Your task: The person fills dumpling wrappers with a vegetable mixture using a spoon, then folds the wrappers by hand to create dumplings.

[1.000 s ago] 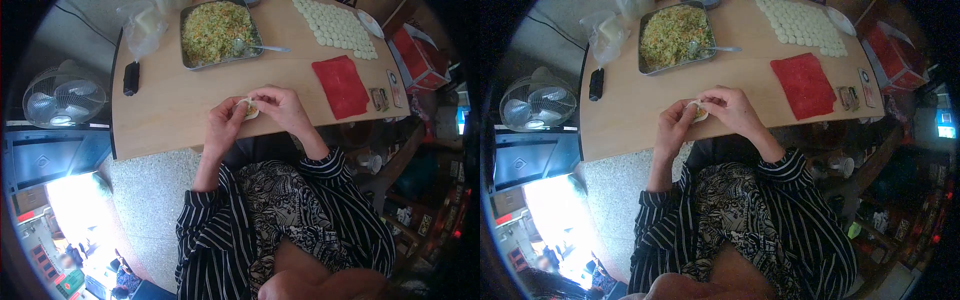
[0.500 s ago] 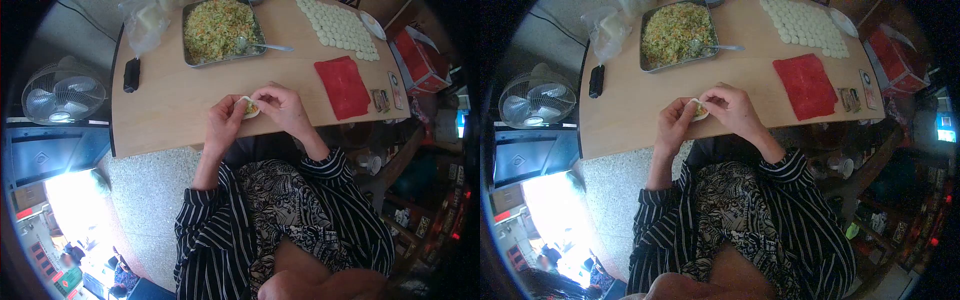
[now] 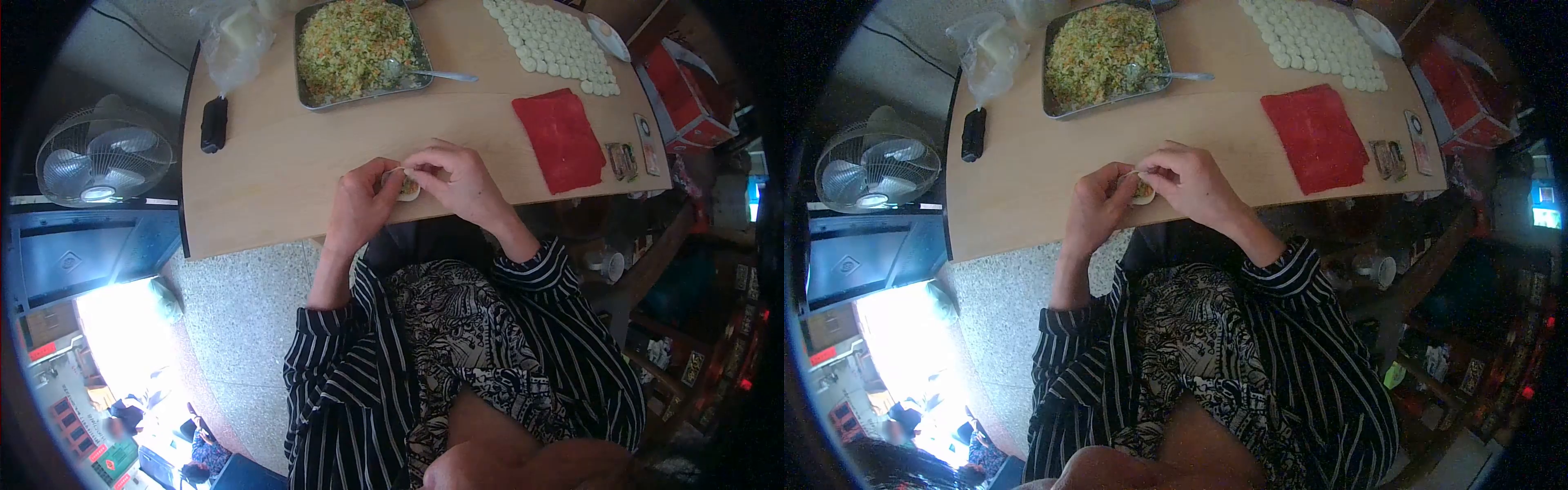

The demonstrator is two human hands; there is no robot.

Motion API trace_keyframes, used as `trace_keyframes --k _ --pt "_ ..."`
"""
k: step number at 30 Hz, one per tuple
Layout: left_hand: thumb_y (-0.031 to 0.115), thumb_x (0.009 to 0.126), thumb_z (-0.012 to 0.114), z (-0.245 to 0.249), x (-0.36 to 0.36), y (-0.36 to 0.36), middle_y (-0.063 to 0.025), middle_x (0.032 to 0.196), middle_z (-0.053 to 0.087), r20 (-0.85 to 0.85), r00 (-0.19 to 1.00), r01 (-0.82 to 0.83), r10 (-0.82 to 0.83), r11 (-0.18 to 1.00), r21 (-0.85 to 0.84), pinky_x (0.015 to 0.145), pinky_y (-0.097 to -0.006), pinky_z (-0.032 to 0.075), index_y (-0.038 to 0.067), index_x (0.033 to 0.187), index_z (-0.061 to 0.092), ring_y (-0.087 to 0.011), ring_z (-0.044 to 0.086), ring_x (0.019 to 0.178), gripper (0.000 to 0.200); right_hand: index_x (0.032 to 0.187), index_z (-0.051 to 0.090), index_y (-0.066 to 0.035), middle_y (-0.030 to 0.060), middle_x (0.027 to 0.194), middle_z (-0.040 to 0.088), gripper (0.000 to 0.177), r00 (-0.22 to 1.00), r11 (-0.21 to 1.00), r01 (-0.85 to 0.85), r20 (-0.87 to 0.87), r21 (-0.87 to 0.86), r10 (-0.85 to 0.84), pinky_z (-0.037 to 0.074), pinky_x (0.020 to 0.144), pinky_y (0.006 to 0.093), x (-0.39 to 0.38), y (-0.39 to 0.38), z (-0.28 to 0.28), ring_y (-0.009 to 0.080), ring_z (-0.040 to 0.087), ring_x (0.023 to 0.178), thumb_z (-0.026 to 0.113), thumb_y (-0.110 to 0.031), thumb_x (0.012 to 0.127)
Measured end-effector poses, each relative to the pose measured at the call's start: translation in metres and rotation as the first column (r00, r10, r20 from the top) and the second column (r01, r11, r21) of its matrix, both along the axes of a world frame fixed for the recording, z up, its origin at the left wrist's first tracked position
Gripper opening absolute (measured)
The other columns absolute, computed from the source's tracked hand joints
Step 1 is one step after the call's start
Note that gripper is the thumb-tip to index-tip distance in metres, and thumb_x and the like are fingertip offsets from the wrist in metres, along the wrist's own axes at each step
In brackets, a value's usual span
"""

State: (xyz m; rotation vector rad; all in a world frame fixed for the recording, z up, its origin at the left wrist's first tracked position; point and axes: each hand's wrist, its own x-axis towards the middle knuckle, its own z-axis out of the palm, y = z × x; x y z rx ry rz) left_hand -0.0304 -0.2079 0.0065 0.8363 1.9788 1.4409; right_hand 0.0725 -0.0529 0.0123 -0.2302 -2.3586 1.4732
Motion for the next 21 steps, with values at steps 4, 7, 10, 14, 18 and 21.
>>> trace_keyframes --k 4,7,10,14,18,21 --pt "0.017 0.099 0.057 -0.001 0.004 0.005 -0.0052 0.091 0.068 0.372 0.928 -0.087 0.029 0.986 0.141 0.072 -0.0242 0.052 -0.004 0.109 0.065 -0.0087 0.062 0.081 0.025 0.094 0.066 0.002 0.0077 0.080 0.063 0.009 0.992 0.990 0.100 -0.064 -0.096 -0.107 0.050 0.064 0.0282 -0.001 0.000 -0.010 0.0133 0.062 0.070 0.067 -0.002 0.086" --pt "0.018 0.101 0.056 -0.007 0.007 0.008 -0.0067 0.099 0.068 0.491 0.871 -0.128 0.023 0.975 0.180 0.079 -0.0257 0.054 -0.005 0.110 0.065 -0.0104 0.063 0.086 0.027 0.092 0.065 0.001 0.0074 0.082 0.064 0.007 0.991 0.982 0.109 -0.060 -0.157 -0.119 0.050 0.065 0.0273 -0.001 0.000 -0.014 0.0133 0.062 0.071 0.067 -0.002 0.086" --pt "0.019 0.101 0.056 -0.012 0.008 0.008 -0.0054 0.094 0.069 0.395 0.918 -0.117 0.041 0.978 0.173 0.075 -0.0240 0.053 -0.004 0.109 0.065 -0.0084 0.063 0.084 0.026 0.096 0.065 0.003 0.0038 0.090 0.062 0.008 0.997 0.989 0.077 0.023 -0.130 -0.075 0.050 0.074 0.0246 0.001 0.001 -0.007 0.0091 0.061 0.084 0.064 0.003 0.088" --pt "0.017 0.100 0.056 -0.015 0.008 0.009 -0.0030 0.086 0.069 0.259 0.964 -0.104 0.061 0.982 0.156 0.069 -0.0221 0.050 -0.004 0.107 0.067 -0.0064 0.062 0.079 0.025 0.095 0.065 0.003 0.0054 0.089 0.063 0.008 0.998 0.992 0.051 0.032 -0.113 -0.048 0.050 0.074 0.0254 0.001 0.002 -0.003 0.0111 0.062 0.083 0.065 0.003 0.087" --pt "0.016 0.097 0.059 -0.018 0.007 0.008 -0.0042 0.072 0.066 0.070 0.993 -0.104 0.097 0.989 0.108 0.059 -0.0247 0.046 -0.002 0.103 0.069 -0.0054 0.057 0.066 0.021 0.096 0.065 0.003 0.0076 0.088 0.063 0.010 1.000 1.000 -0.002 -0.001 -0.011 0.002 0.050 0.074 0.0267 0.002 0.002 0.002 0.0142 0.062 0.080 0.065 0.003 0.085" --pt "0.014 0.095 0.060 -0.015 0.005 0.006 -0.0071 0.064 0.063 -0.113 0.991 -0.070 0.077 0.995 0.065 0.054 -0.0271 0.044 -0.001 0.100 0.070 -0.0062 0.054 0.058 0.019 0.097 0.065 0.003 0.0078 0.088 0.063 0.012 1.000 1.000 -0.015 0.018 -0.014 0.015 0.050 0.072 0.0271 0.003 0.002 0.004 0.0154 0.062 0.078 0.065 0.003 0.085"
